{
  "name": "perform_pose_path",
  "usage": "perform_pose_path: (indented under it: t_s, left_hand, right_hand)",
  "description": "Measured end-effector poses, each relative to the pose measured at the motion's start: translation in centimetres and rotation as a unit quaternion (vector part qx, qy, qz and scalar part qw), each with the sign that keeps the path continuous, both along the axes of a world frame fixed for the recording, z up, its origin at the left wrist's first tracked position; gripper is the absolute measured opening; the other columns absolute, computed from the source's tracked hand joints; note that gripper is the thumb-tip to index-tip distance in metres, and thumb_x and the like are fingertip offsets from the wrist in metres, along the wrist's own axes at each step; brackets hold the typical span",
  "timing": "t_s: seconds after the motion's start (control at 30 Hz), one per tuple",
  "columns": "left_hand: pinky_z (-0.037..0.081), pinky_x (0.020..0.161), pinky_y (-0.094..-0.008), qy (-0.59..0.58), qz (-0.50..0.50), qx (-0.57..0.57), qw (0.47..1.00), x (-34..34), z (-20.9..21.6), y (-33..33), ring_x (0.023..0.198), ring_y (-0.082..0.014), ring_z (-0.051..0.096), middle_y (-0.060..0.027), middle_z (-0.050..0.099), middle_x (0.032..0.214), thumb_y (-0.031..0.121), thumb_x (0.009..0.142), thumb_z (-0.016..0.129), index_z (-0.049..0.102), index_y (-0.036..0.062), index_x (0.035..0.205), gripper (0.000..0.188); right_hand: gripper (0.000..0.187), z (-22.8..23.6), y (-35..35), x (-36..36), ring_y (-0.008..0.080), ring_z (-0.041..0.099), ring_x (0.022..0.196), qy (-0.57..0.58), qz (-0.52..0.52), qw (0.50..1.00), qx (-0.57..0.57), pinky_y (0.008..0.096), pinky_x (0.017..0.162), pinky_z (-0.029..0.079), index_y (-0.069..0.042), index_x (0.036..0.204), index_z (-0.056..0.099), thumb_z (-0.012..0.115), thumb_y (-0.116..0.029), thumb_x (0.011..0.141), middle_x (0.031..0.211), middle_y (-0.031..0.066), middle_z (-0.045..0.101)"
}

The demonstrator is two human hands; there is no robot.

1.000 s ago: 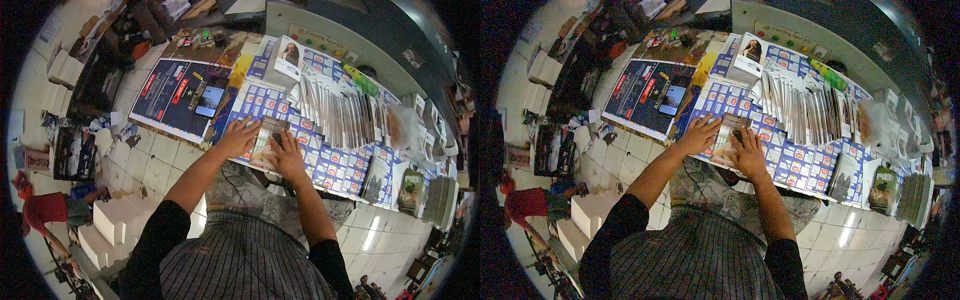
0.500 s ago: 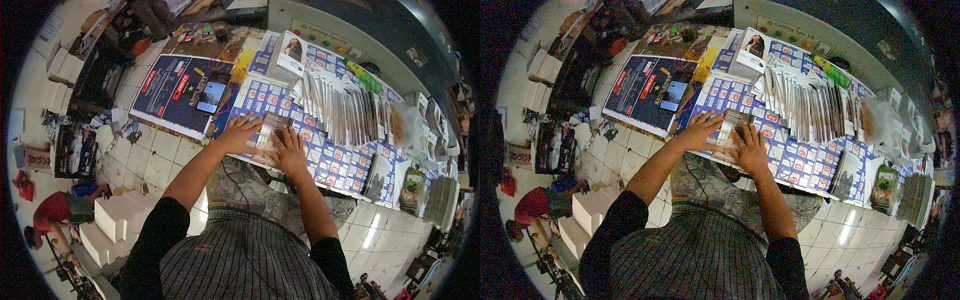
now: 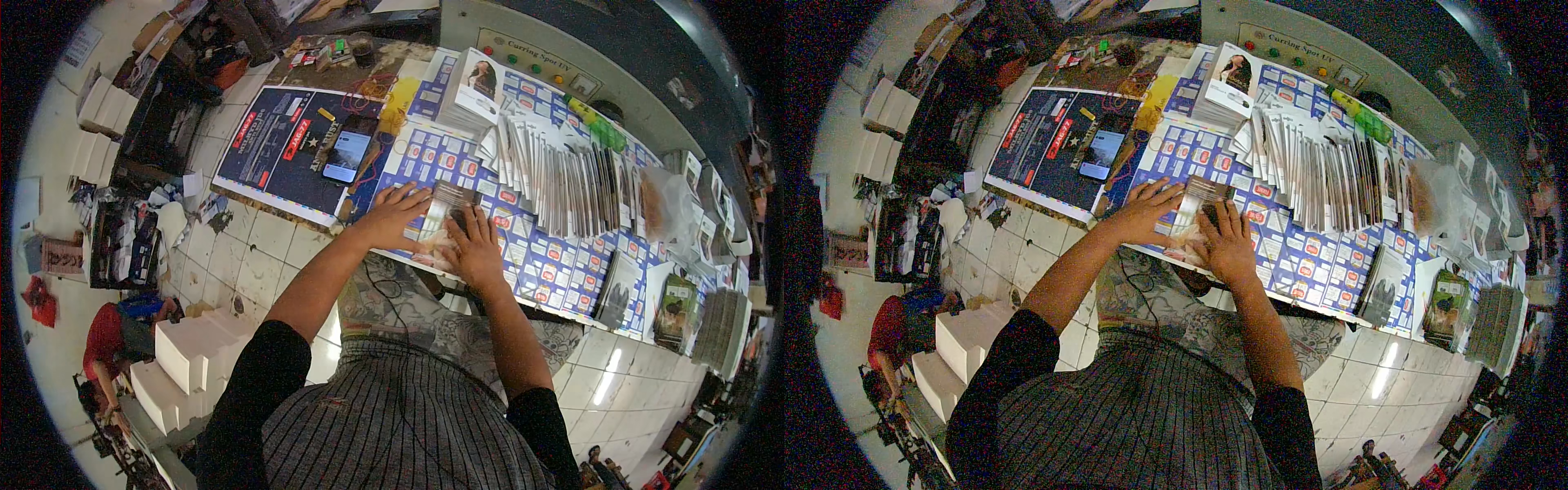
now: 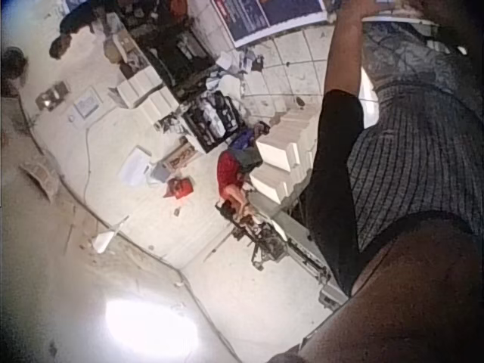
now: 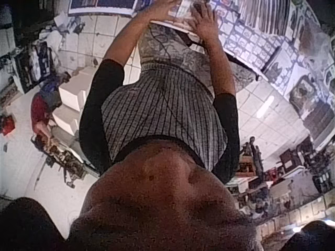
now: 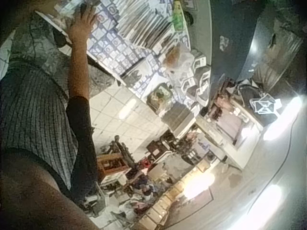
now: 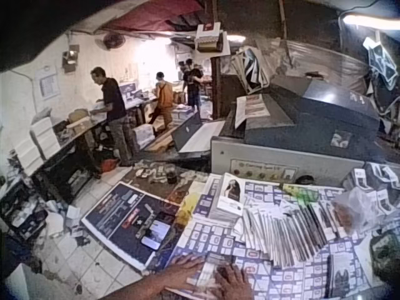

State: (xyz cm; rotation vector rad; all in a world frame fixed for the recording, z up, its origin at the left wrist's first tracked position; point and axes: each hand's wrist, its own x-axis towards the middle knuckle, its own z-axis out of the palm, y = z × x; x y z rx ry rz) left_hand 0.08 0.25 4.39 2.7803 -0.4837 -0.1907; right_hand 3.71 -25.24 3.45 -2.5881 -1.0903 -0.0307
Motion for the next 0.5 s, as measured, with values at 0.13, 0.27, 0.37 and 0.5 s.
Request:
perform_pose_path:
  t_s: [0.13,0.27,0.37,0.5]
  left_hand:
    - [0.015,0.118,-0.0579,-0.003,-0.002,-0.003,1.0,-0.01,-0.16,0.08,0.152,-0.0334,0.016,-0.01,0.026,0.163,0.069,0.072,0.073,0.042,0.0091,0.149,0.103]
    - [0.016,0.118,-0.0584,0.007,-0.01,0.013,1.0,0.09,0.16,0.01,0.152,-0.0365,0.017,-0.0113,0.024,0.164,0.071,0.07,0.072,0.039,0.0097,0.151,0.107]
    - [0.017,0.117,-0.0587,-0.005,-0.006,0.009,1.0,0.02,-0.06,0.0,0.152,-0.0363,0.016,-0.0109,0.025,0.164,0.07,0.07,0.073,0.036,0.01,0.153,0.108]
    - [0.018,0.117,-0.0591,-0.014,-0.004,0.003,1.0,-0.12,-0.11,-0.01,0.152,-0.036,0.016,-0.0102,0.024,0.164,0.068,0.071,0.074,0.034,0.0107,0.154,0.108]
  right_hand:
    - [0.064,0.3,0.11,-0.04,0.0377,0.026,0.148,0.01,-0.003,1.0,-0.002,0.06,0.117,0.022,-0.019,0.142,0.054,0.063,-0.053,0.089,0.156,0.0175,0.035]
    - [0.065,0.29,-0.04,0.03,0.0381,0.027,0.148,0.008,-0.001,1.0,-0.006,0.0592,0.117,0.023,-0.019,0.144,0.053,0.062,-0.054,0.089,0.156,0.0175,0.035]
    - [0.065,0.2,-0.07,0.06,0.0383,0.027,0.147,0.002,-0.001,1.0,-0.012,0.059,0.117,0.023,-0.02,0.145,0.05,0.062,-0.052,0.09,0.157,0.0172,0.033]
    - [0.063,0.36,0.01,-0.03,0.038,0.027,0.147,0.013,0.0,1.0,-0.008,0.0585,0.118,0.023,-0.02,0.147,0.048,0.061,-0.049,0.092,0.158,0.017,0.032]
